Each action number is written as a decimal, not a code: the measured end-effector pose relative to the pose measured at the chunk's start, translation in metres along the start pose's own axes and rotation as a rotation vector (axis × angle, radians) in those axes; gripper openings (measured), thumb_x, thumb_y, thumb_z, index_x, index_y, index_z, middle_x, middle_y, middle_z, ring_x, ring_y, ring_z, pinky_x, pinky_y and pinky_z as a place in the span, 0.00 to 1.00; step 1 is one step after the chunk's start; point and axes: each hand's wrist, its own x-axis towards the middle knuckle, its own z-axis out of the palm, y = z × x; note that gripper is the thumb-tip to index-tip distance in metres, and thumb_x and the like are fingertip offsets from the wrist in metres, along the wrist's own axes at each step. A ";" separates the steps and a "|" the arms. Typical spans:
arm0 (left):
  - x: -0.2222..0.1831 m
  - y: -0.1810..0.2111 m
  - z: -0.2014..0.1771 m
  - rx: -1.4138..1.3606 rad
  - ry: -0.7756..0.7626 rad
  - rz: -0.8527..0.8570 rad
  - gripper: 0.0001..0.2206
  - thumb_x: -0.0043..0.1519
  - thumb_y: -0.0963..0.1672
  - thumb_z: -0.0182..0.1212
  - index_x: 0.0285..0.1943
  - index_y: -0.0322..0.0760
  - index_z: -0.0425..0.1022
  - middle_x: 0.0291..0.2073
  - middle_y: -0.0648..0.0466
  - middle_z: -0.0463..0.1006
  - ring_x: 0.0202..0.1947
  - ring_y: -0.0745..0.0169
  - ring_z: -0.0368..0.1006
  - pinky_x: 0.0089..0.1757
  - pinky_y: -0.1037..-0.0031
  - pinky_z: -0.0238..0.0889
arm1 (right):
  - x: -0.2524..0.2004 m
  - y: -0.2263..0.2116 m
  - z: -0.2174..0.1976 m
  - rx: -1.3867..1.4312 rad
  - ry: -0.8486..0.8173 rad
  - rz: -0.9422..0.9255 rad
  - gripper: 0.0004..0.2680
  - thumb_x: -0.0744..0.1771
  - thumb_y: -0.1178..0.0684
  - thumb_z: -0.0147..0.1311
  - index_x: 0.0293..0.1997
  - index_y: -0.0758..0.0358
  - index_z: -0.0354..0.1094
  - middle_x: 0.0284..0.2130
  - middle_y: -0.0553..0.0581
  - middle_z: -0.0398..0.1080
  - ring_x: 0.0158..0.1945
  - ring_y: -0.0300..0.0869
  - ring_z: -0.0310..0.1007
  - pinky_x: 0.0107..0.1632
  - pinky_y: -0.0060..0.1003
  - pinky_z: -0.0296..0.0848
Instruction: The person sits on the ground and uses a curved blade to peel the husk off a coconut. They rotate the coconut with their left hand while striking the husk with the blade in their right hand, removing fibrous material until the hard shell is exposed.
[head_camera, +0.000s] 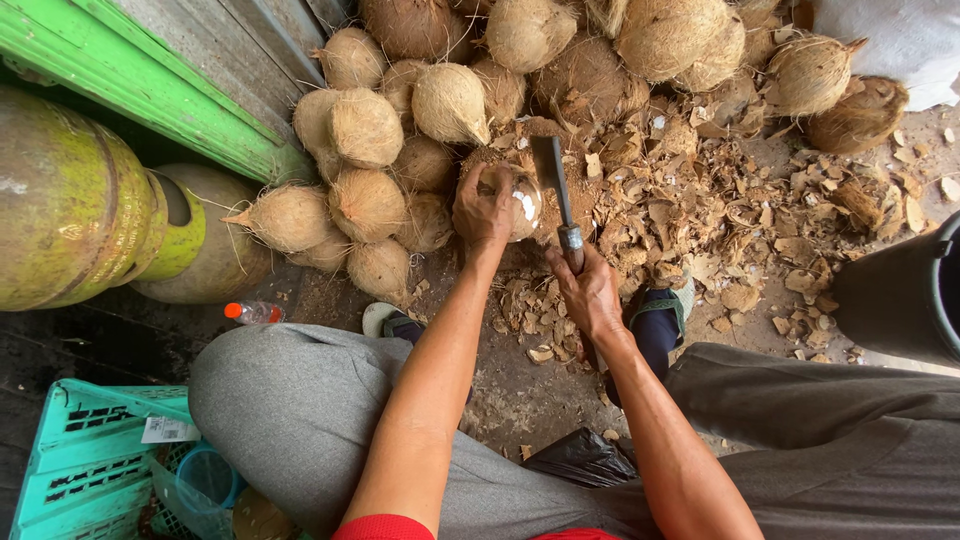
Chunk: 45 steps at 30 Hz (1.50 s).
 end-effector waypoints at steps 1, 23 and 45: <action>0.000 0.003 0.000 0.002 -0.007 -0.033 0.29 0.59 0.62 0.55 0.58 0.43 0.77 0.56 0.45 0.79 0.52 0.47 0.78 0.45 0.55 0.74 | -0.002 -0.003 -0.003 -0.028 0.017 -0.038 0.11 0.70 0.42 0.51 0.34 0.54 0.62 0.16 0.46 0.58 0.16 0.33 0.54 0.18 0.35 0.58; -0.010 0.011 0.006 0.040 0.100 -0.054 0.27 0.61 0.61 0.54 0.54 0.41 0.78 0.55 0.45 0.80 0.53 0.47 0.78 0.48 0.53 0.73 | -0.013 0.003 0.002 -0.023 0.137 -0.187 0.12 0.71 0.42 0.52 0.35 0.57 0.63 0.16 0.49 0.56 0.15 0.34 0.54 0.18 0.37 0.59; -0.015 0.001 0.000 -0.128 0.090 0.133 0.19 0.61 0.55 0.58 0.52 0.43 0.78 0.50 0.51 0.80 0.51 0.54 0.77 0.49 0.58 0.71 | -0.007 0.006 0.003 0.143 0.151 -0.211 0.11 0.71 0.44 0.52 0.32 0.57 0.63 0.19 0.48 0.64 0.16 0.35 0.54 0.17 0.34 0.57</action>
